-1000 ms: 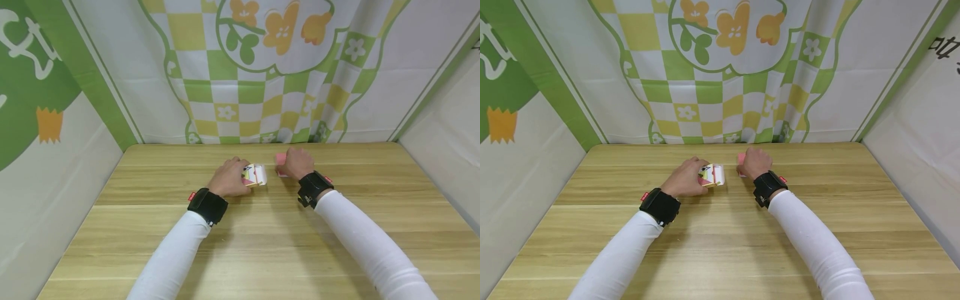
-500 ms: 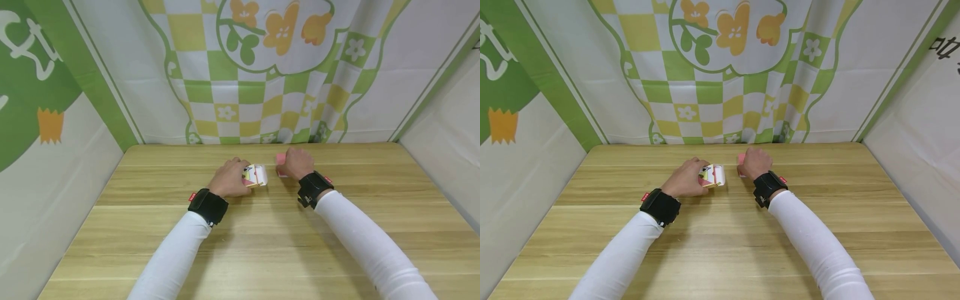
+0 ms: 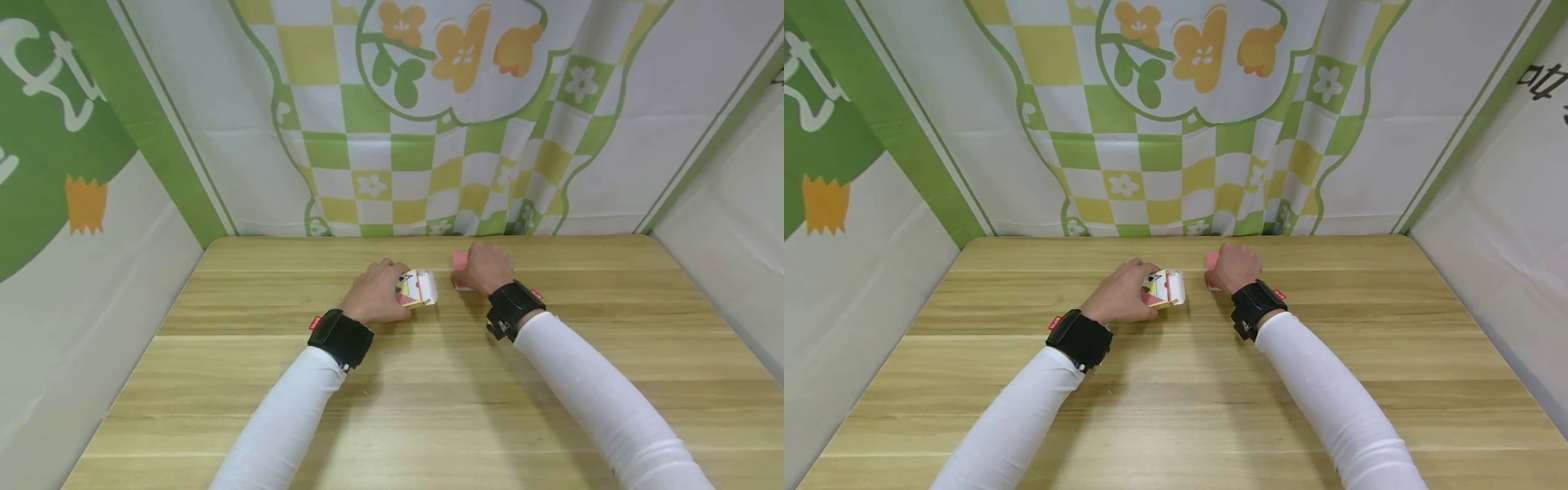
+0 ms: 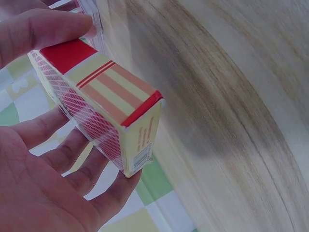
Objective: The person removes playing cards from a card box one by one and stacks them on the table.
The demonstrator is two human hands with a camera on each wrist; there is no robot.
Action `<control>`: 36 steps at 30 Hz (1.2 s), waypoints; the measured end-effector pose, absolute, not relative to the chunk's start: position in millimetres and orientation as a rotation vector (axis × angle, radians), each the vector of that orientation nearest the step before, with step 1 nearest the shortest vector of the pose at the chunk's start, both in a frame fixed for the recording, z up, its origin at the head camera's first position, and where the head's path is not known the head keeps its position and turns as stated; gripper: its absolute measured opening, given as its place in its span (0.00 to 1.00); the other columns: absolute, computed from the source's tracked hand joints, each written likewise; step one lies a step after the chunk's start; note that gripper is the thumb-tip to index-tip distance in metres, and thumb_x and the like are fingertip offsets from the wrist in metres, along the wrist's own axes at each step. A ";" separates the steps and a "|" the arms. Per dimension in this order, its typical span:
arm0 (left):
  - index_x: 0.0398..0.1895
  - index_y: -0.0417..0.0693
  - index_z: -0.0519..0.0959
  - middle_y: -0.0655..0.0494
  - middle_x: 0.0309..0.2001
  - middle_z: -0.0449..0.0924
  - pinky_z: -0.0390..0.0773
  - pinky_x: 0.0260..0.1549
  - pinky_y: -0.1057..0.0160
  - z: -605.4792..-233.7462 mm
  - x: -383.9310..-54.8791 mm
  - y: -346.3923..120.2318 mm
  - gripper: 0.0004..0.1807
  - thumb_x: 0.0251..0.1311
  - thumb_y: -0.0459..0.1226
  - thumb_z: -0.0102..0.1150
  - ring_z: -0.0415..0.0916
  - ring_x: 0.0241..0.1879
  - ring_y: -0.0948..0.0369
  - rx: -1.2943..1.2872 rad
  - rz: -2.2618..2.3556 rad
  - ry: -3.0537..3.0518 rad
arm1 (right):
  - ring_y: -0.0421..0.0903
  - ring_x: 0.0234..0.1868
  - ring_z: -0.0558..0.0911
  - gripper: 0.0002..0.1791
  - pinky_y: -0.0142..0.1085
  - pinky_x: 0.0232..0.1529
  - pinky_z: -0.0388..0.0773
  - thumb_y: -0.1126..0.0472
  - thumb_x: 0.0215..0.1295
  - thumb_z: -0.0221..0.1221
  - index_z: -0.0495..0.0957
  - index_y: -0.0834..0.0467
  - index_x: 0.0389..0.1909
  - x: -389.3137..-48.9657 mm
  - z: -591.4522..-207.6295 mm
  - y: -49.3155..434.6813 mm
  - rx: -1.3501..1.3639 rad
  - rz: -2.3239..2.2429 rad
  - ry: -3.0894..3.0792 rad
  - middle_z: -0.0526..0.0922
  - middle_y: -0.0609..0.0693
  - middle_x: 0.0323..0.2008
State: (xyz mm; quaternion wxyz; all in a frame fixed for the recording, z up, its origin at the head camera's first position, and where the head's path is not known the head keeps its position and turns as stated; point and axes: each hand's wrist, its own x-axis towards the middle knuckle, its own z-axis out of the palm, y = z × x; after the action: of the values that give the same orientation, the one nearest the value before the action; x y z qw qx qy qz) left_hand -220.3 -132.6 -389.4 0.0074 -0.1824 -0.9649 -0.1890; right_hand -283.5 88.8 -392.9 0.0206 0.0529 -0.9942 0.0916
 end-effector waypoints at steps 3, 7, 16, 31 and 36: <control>0.55 0.50 0.71 0.58 0.42 0.68 0.67 0.33 0.61 -389.8 -220.3 -133.0 0.39 0.29 0.47 0.64 0.64 0.38 0.59 -0.569 -0.598 -3.013 | 0.47 0.20 0.69 0.24 0.39 0.17 0.66 0.42 0.44 0.62 0.63 0.55 0.15 -283.2 -392.1 88.8 0.168 0.298 -3.089 0.67 0.49 0.16; 0.55 0.50 0.71 0.59 0.41 0.67 0.67 0.33 0.61 -390.2 -220.0 -133.4 0.39 0.30 0.47 0.64 0.64 0.38 0.59 -0.565 -0.599 -3.011 | 0.47 0.20 0.69 0.23 0.40 0.17 0.66 0.43 0.44 0.62 0.63 0.55 0.15 -282.9 -391.7 88.8 0.166 0.312 -3.097 0.67 0.49 0.17; 0.56 0.49 0.71 0.58 0.40 0.67 0.67 0.33 0.61 -389.9 -217.6 -133.0 0.40 0.30 0.47 0.65 0.64 0.38 0.59 -0.570 -0.594 -3.021 | 0.45 0.19 0.66 0.23 0.40 0.16 0.64 0.44 0.45 0.61 0.62 0.54 0.12 -283.6 -392.6 88.4 0.199 0.303 -3.073 0.63 0.47 0.14; 0.56 0.49 0.71 0.59 0.40 0.67 0.67 0.32 0.60 -388.6 -216.7 -134.1 0.39 0.31 0.47 0.65 0.64 0.38 0.59 -0.564 -0.608 -3.025 | 0.48 0.22 0.71 0.25 0.41 0.16 0.67 0.39 0.43 0.62 0.66 0.55 0.16 -283.2 -392.4 86.6 0.121 0.288 -3.117 0.71 0.52 0.20; 0.56 0.49 0.70 0.59 0.40 0.67 0.67 0.32 0.60 -389.3 -217.1 -133.9 0.39 0.31 0.47 0.65 0.64 0.38 0.59 -0.557 -0.610 -3.032 | 0.48 0.22 0.71 0.25 0.41 0.17 0.67 0.39 0.43 0.63 0.66 0.55 0.16 -282.5 -392.8 86.6 0.117 0.291 -3.123 0.71 0.53 0.20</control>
State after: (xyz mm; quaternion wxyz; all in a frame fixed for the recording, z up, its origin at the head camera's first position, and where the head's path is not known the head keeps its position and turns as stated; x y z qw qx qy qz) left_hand -217.1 -133.9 -389.3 -0.0004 -0.1771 -0.9649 -0.1940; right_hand -282.5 86.6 -392.8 0.0012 0.0374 -0.9950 0.0927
